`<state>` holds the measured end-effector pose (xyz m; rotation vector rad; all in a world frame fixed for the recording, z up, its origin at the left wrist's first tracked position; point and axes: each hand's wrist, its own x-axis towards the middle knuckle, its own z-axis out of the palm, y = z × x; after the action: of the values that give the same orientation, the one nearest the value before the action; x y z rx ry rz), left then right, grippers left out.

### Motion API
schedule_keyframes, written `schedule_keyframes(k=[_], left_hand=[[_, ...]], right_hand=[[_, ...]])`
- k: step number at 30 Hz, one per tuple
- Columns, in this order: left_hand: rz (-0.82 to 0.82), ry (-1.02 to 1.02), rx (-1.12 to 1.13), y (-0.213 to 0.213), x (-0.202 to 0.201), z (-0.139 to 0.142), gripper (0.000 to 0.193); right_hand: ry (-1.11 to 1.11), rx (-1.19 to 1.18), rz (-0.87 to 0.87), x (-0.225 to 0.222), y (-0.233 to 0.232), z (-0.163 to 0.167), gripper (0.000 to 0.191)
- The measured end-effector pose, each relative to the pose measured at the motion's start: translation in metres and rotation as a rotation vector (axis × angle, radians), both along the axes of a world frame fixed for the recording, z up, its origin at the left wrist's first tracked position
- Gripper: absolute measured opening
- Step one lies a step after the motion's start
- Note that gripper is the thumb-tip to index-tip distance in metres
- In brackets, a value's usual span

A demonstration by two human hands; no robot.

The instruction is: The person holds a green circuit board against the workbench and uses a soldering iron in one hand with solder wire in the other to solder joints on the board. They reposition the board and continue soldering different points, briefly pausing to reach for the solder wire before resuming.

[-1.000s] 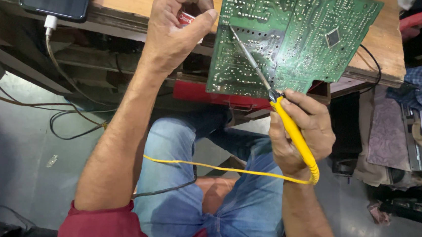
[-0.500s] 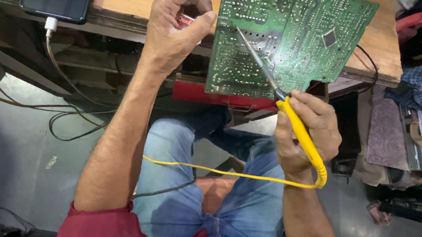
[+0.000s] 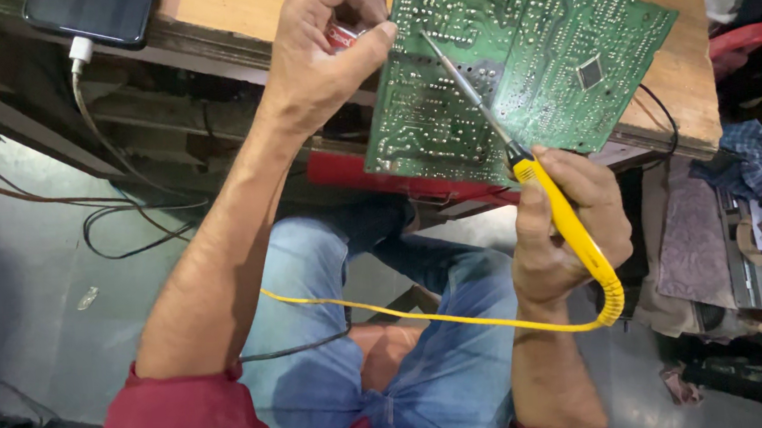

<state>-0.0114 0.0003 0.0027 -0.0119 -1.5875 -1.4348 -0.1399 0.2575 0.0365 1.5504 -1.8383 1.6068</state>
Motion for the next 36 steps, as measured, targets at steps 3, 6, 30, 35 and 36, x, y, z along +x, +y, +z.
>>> schedule_keyframes(k=[3, 6, 30, 35, 36], left_hand=[[0.056, -0.026, -0.048, 0.001, -0.002, -0.003, 0.016], [0.071, -0.025, -0.02, 0.002, -0.003, -0.005, 0.015], [0.103, -0.046, -0.122, 0.0, -0.002, -0.002, 0.013], [0.095, -0.036, -0.082, -0.001, -0.002, -0.002, 0.013], [0.095, -0.023, -0.088, -0.001, -0.002, -0.002, 0.012]], right_hand=[[-0.019, -0.004, 0.017, 0.0, -0.002, 0.0, 0.016], [-0.004, 0.015, 0.007, 0.001, -0.002, 0.001, 0.015], [0.12, 0.071, 0.001, 0.008, -0.004, 0.01, 0.017], [0.166, 0.085, 0.006, 0.012, -0.004, 0.014, 0.018], [0.167, 0.087, 0.005, 0.013, -0.004, 0.015, 0.018]])
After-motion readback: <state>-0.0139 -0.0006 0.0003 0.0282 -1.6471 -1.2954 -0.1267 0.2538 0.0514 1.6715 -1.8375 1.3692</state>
